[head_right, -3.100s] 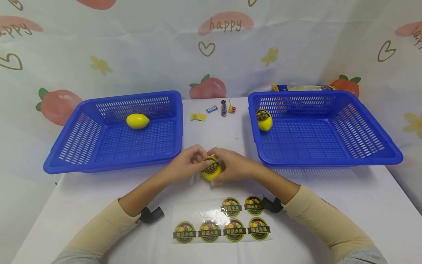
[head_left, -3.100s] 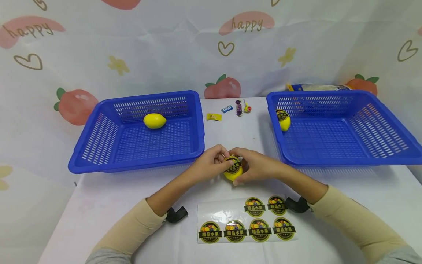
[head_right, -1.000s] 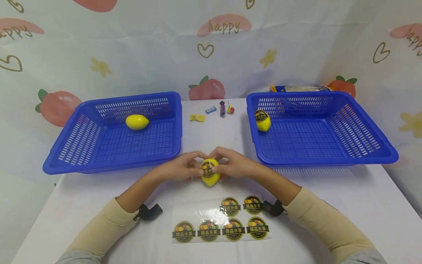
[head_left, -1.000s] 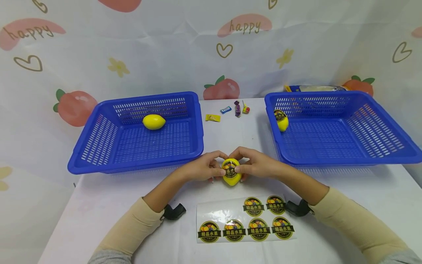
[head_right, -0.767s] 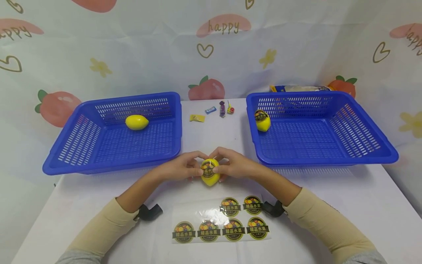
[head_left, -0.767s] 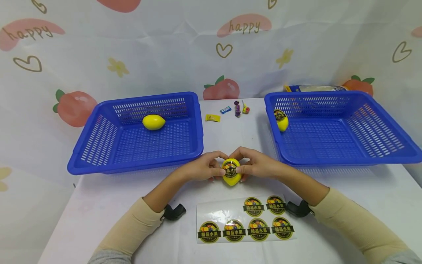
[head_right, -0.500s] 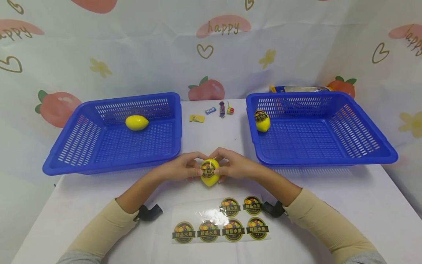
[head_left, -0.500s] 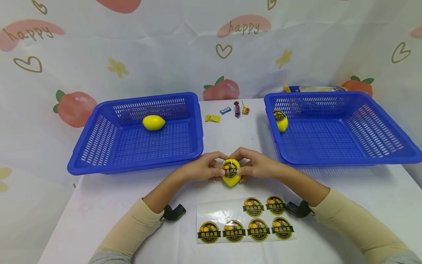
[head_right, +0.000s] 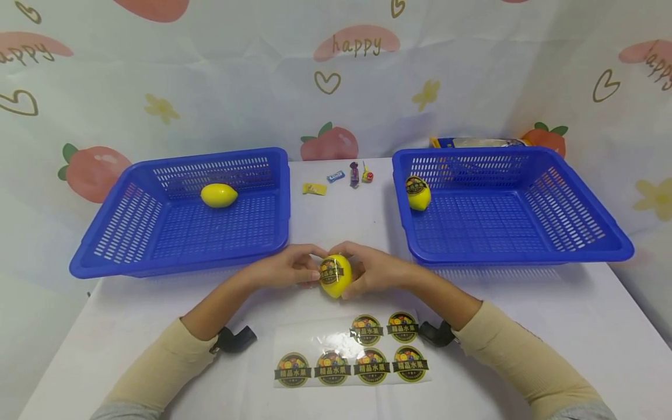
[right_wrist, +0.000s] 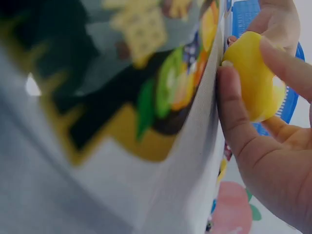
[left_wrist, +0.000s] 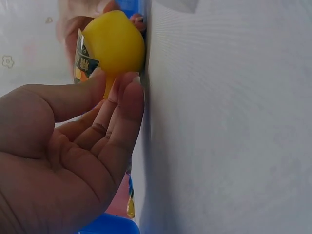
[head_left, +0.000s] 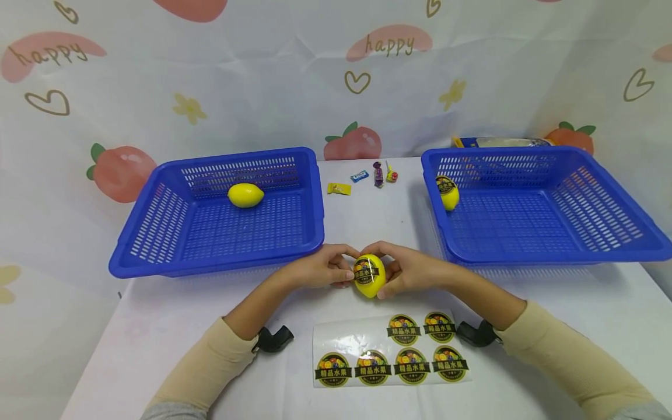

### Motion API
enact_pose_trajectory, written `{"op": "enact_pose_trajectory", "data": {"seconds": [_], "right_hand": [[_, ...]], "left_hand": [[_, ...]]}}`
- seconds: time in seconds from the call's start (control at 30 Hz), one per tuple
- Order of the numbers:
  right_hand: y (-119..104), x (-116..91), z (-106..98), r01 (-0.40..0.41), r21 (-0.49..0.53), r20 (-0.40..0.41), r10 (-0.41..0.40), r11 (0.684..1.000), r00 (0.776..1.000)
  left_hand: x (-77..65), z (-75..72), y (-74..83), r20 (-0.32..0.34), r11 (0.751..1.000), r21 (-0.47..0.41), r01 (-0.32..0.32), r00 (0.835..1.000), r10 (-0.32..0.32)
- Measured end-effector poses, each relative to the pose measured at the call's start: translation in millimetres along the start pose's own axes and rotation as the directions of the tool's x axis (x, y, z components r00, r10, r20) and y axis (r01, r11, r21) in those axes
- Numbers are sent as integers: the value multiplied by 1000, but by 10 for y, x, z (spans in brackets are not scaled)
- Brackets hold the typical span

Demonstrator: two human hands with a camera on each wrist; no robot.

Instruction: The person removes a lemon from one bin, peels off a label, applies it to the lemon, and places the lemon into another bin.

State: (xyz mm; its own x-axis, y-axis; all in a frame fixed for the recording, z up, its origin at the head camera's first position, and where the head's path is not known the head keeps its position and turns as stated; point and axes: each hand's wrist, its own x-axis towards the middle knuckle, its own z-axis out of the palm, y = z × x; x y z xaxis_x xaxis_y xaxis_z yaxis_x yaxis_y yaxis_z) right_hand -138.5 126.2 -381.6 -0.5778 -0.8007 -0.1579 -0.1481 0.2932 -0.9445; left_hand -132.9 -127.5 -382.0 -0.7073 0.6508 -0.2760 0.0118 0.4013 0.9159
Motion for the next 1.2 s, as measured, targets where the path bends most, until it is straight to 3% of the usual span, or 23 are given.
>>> {"op": "enact_pose_trajectory", "data": {"seconds": [0.17, 0.33, 0.47, 0.6, 0.73, 0.87, 0.93, 0.97, 1.0, 1.07, 1.13, 1.17, 1.2], "right_hand": [[-15, 20, 52, 35, -40, -21, -36, 999, 999], [-52, 34, 111, 25, -148, -61, -35, 989, 998], [-71, 30, 139, 42, -269, -79, -65, 962, 995], [-77, 19, 152, 66, -376, -89, -107, 924, 990], [-102, 1, 156, 40, -437, -115, -100, 899, 988], [-132, -26, 149, 22, -484, -142, -104, 875, 984], [-141, -38, 144, 15, -501, -155, -107, 865, 982], [-141, -42, 141, 15, -505, -157, -109, 863, 982], [-140, -43, 139, 12, -506, -158, -107, 863, 982], [-136, -44, 136, 17, -516, -158, -114, 857, 981], [-136, -44, 138, 24, -529, -154, -124, 849, 980], [-135, -42, 139, 25, -535, -152, -125, 845, 980], [-136, -41, 141, 24, -537, -150, -124, 843, 981]], "left_hand": [[-21, 12, 22, -4, 999, 43, -30, 1000, 30], [-18, 25, 29, -13, 997, 63, -49, 999, 50], [-25, 50, 46, -26, 994, 97, -46, 998, 49], [-52, 106, 72, -51, 980, 197, -25, 998, 36], [-122, 178, 131, -111, 937, 349, -17, 992, 59], [-267, 273, 270, -183, 847, 530, -38, 970, 158], [-353, 317, 352, -217, 792, 605, -82, 940, 263], [-397, 328, 394, -230, 762, 637, -116, 915, 332], [-442, 331, 433, -245, 725, 674, -144, 882, 403], [-523, 309, 501, -278, 644, 746, -171, 798, 534], [-587, 255, 546, -314, 578, 804, -137, 728, 610], [-614, 221, 559, -335, 555, 826, -98, 706, 624], [-639, 187, 566, -359, 543, 838, -52, 697, 621]]}}
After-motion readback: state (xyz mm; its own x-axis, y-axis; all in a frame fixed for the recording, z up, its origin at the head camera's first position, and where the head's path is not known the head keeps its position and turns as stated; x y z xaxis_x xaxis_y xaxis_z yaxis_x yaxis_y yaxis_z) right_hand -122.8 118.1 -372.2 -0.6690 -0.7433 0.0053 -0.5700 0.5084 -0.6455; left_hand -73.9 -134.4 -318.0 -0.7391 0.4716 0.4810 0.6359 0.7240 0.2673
